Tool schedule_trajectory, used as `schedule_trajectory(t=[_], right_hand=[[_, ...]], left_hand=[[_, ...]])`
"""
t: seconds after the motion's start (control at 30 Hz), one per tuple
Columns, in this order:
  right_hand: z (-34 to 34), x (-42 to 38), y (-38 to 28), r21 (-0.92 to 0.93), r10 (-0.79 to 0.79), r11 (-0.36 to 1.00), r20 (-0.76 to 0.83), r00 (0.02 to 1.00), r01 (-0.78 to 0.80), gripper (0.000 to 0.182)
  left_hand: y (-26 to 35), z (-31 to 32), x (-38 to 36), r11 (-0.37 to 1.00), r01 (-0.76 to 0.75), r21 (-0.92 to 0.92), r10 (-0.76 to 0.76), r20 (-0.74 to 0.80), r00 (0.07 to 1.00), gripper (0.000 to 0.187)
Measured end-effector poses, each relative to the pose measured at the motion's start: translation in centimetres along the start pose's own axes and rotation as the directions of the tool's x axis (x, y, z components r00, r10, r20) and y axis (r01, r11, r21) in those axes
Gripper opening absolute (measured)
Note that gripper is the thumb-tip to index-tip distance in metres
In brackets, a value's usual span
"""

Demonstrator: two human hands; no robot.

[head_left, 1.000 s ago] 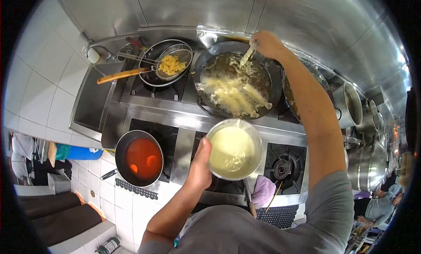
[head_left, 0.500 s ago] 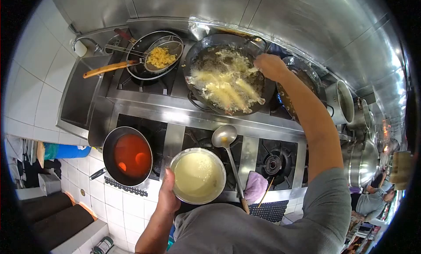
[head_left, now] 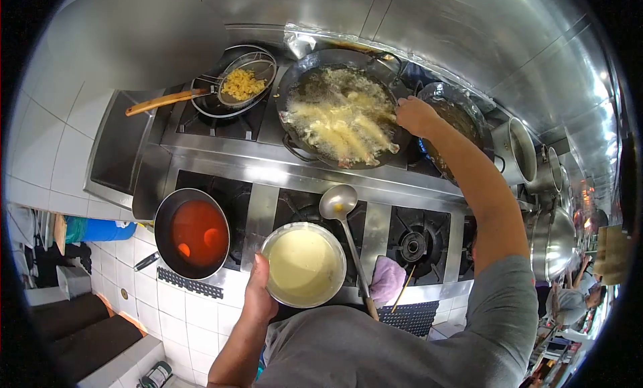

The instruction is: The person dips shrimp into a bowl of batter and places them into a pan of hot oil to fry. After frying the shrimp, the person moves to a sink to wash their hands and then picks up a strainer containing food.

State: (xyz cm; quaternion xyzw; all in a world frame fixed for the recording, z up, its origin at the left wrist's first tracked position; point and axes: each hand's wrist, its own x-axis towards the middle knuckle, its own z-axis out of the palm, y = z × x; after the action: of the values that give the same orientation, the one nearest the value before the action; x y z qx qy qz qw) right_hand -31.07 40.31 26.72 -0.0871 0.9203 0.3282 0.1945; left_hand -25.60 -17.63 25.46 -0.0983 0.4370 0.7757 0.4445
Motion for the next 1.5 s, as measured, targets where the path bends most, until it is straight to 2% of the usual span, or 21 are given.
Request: schedule_trajectory(t=[0.17,0.23,0.33,0.47,0.53,0.6,0.67,0.73,0.8,0.93,1.0,1.03,1.1,1.13,1.2,1.23,1.27,1.33,1.37,1.4,1.5], right_hand=[[-2.1,-0.2,-0.5,-0.031,0.043,0.999,0.048,0.998,-0.041,0.010],[-2.7,-0.1,-0.4,0.040,0.037,0.998,0.153,0.988,-0.043,0.014],[-3.2,-0.3,-0.4,0.123,0.023,0.991,0.172,0.985,-0.045,0.015],[-1.7,-0.4,-0.1,0.160,0.097,0.982,0.051,0.994,-0.104,0.012],[-2.9,-1.1,-0.3,0.300,0.245,0.926,-0.020,0.969,-0.228,0.012],[-6.9,-3.7,-1.6,0.700,0.390,0.703,-0.232,0.891,-0.125,0.015],[-14.7,-6.7,-3.8,0.925,0.340,0.381,-0.128,0.932,-0.012,0.019],[-15.6,-8.5,-6.7,0.947,0.287,0.208,-0.298,0.910,0.245,0.023],[-23.0,-12.3,-11.5,0.981,0.256,0.142,-0.164,0.953,0.130,0.023],[-22.9,-13.3,-20.1,0.822,0.050,0.454,-0.409,0.911,0.344,0.025],[-23.2,-12.9,-22.7,0.687,-0.072,0.700,-0.205,0.976,0.196,0.022],[-22.6,-12.7,-23.7,0.687,-0.053,0.705,-0.197,0.979,0.177,0.022],[-21.8,-12.5,-25.0,0.495,-0.189,0.843,-0.093,0.978,0.210,0.026],[-22.1,-12.6,-25.4,0.492,-0.172,0.849,-0.089,0.981,0.193,0.026],[-23.1,-13.0,-26.0,0.557,-0.188,0.827,0.145,0.971,0.077,0.024],[-22.3,-12.7,-26.6,0.564,-0.207,0.823,0.175,0.963,0.074,0.027],[-21.4,-12.7,-27.0,0.556,-0.195,0.828,0.174,0.965,0.067,0.027],[-20.3,-12.9,-27.0,0.532,-0.343,0.806,0.058,0.938,0.261,0.027],[-22.3,-12.9,-26.4,0.487,-0.461,0.816,0.226,0.858,0.310,0.032],[-22.1,-12.3,-26.3,0.480,-0.459,0.820,0.226,0.859,0.312,0.032],[-21.8,-10.8,-25.7,0.669,-0.716,0.640,0.342,0.608,0.377,0.041]], left_hand=[[-0.4,0.0,0.0,1.000,-0.029,-0.008,0.029,-0.011,1.000,0.069],[-0.4,0.0,0.0,0.999,-0.031,0.008,0.031,-0.012,0.999,0.068],[-0.6,0.1,0.4,1.000,-0.028,0.003,0.027,0.011,1.000,0.067],[-1.5,-0.2,1.7,0.998,-0.024,-0.051,0.026,0.034,0.999,0.066],[-2.0,-0.1,2.2,1.000,-0.026,0.002,0.026,-0.015,1.000,0.066],[-2.7,-0.5,3.4,0.999,-0.049,0.023,0.048,0.041,0.998,0.067],[-2.6,0.0,4.2,0.985,-0.126,0.120,0.122,0.037,0.992,0.066],[-2.3,1.2,4.5,0.976,-0.159,0.146,0.155,0.039,0.987,0.065],[-1.3,2.6,4.9,0.963,-0.203,0.177,0.195,0.062,0.979,0.065],[-0.7,4.7,4.4,0.948,-0.191,0.253,0.180,0.066,0.981,0.067],[-1.2,4.5,5.3,0.953,-0.199,0.230,0.172,0.133,0.976,0.066],[-1.5,4.4,5.7,0.951,-0.202,0.233,0.165,0.169,0.972,0.068],[-2.3,3.9,6.8,0.943,-0.206,0.260,0.157,0.199,0.967,0.069],[-2.7,3.8,7.4,0.936,-0.211,0.283,0.154,0.209,0.966,0.071],[-3.1,4.1,7.6,0.928,-0.211,0.307,0.136,0.247,0.959,0.071],[-3.3,4.2,7.6,0.921,-0.204,0.331,0.116,0.266,0.957,0.072],[-3.6,4.2,7.7,0.920,-0.214,0.329,0.123,0.277,0.953,0.072],[-4.2,4.3,7.7,0.938,-0.145,0.315,0.051,0.287,0.957,0.070],[-4.3,4.3,7.5,0.947,-0.114,0.301,0.022,0.295,0.955,0.069],[-4.5,4.2,7.3,0.947,-0.122,0.296,0.030,0.297,0.955,0.069],[-5.1,3.7,6.9,0.947,-0.076,0.311,-0.012,0.270,0.963,0.068]])
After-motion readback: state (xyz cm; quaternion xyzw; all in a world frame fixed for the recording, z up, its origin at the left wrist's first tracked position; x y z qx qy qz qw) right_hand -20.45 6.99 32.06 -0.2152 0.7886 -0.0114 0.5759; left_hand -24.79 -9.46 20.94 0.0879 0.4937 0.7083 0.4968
